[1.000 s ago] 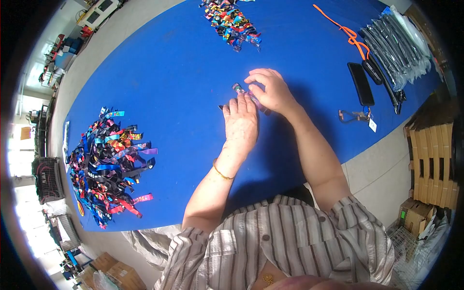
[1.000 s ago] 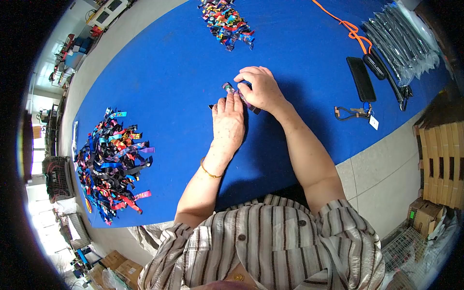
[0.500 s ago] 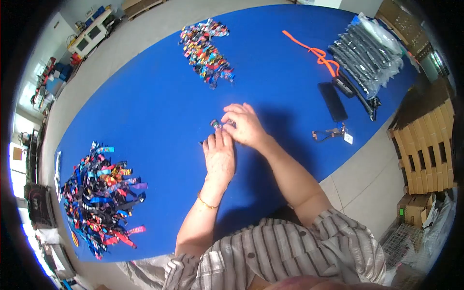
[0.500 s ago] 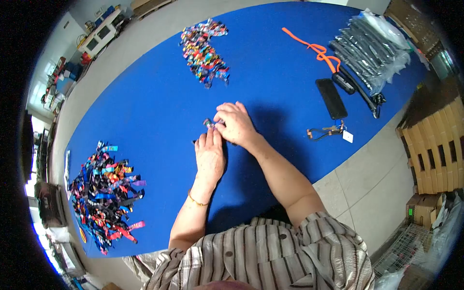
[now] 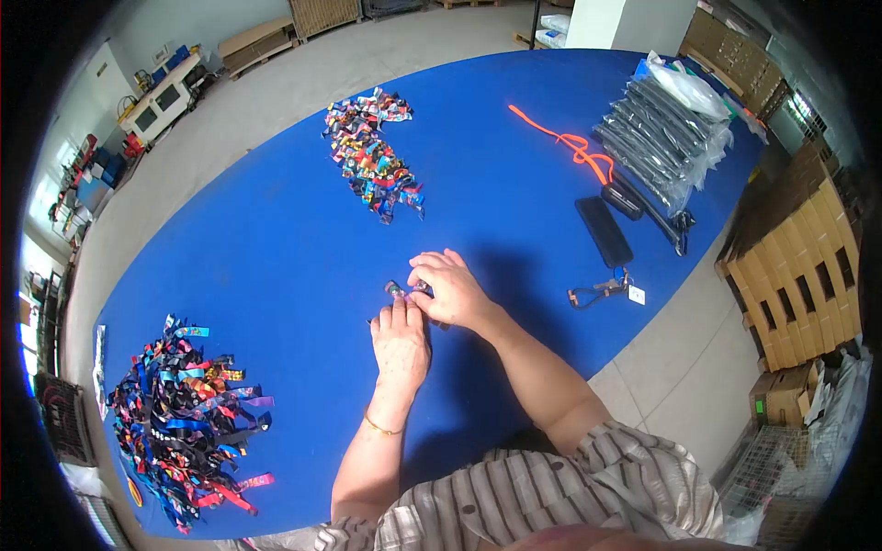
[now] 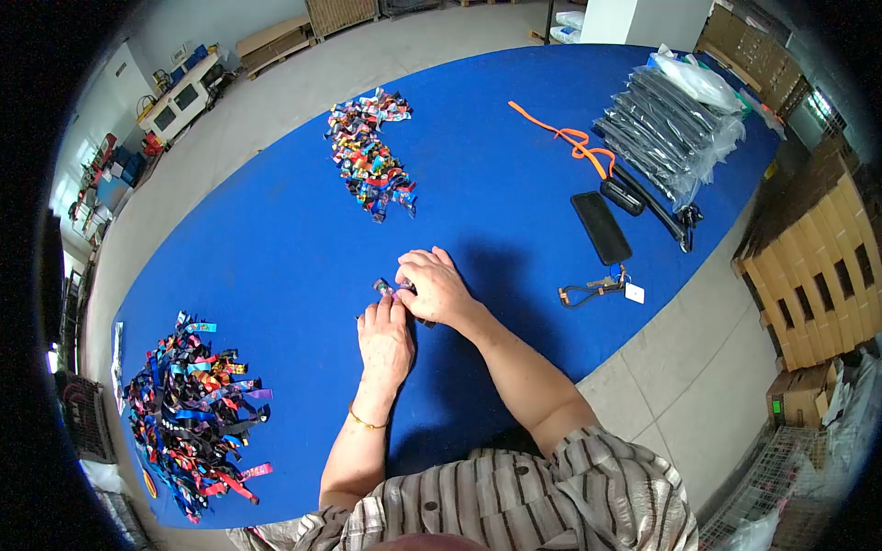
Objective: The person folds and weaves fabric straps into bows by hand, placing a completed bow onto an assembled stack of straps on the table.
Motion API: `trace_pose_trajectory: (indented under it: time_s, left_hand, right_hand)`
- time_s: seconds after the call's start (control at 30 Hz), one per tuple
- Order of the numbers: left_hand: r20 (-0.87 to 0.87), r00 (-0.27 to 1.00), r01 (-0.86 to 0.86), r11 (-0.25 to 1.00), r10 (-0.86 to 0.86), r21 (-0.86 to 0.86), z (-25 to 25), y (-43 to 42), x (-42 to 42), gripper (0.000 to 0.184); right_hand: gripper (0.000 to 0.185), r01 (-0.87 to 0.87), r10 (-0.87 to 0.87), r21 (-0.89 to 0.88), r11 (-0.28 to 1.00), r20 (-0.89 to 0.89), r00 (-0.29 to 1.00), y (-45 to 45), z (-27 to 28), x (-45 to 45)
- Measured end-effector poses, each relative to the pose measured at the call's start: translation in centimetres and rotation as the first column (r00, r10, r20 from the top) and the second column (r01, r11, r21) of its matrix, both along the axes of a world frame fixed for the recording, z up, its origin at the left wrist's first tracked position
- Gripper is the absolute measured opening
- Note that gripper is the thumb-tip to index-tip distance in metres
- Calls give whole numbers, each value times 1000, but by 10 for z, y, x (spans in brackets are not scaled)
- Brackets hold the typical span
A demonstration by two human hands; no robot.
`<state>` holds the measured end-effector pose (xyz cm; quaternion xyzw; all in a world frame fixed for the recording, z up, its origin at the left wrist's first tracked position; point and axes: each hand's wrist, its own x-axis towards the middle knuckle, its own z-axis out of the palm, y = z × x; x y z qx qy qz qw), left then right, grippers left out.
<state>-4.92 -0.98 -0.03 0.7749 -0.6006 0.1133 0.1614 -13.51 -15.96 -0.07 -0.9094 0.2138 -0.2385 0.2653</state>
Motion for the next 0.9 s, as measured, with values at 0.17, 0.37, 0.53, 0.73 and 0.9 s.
trace_pose_trajectory:
  time_s: [0.17, 0.37, 0.53, 0.73, 0.9]
  left_hand:
    - [-13, 1000, 2, 998, -3, -55, 2, -1, 2, 37]
    - [-45, 998, -39, 998, 37, -46, 6, -2, 1, 26]
    - [-63, 997, -58, 997, 54, -58, 9, -2, 1, 18]
    - [-88, 995, -55, 994, 46, -98, 6, -3, 3, 20]
    - [-121, 993, -35, 988, 17, -151, 3, -2, 6, 17]
  right_hand:
    - [20, -4, 4, 0, 1000, 8, 1000, 0, 1, 1]
    - [17, 8, -8, -2, 1000, 32, 999, 1, -4, 4]
    - [17, 20, -20, 1, 1000, 38, 999, 1, -4, 4]
    - [15, 17, -17, 2, 1000, -29, 999, 6, 10, -2]
    - [10, 12, -12, -3, 1000, -2, 1000, 6, 6, 0]
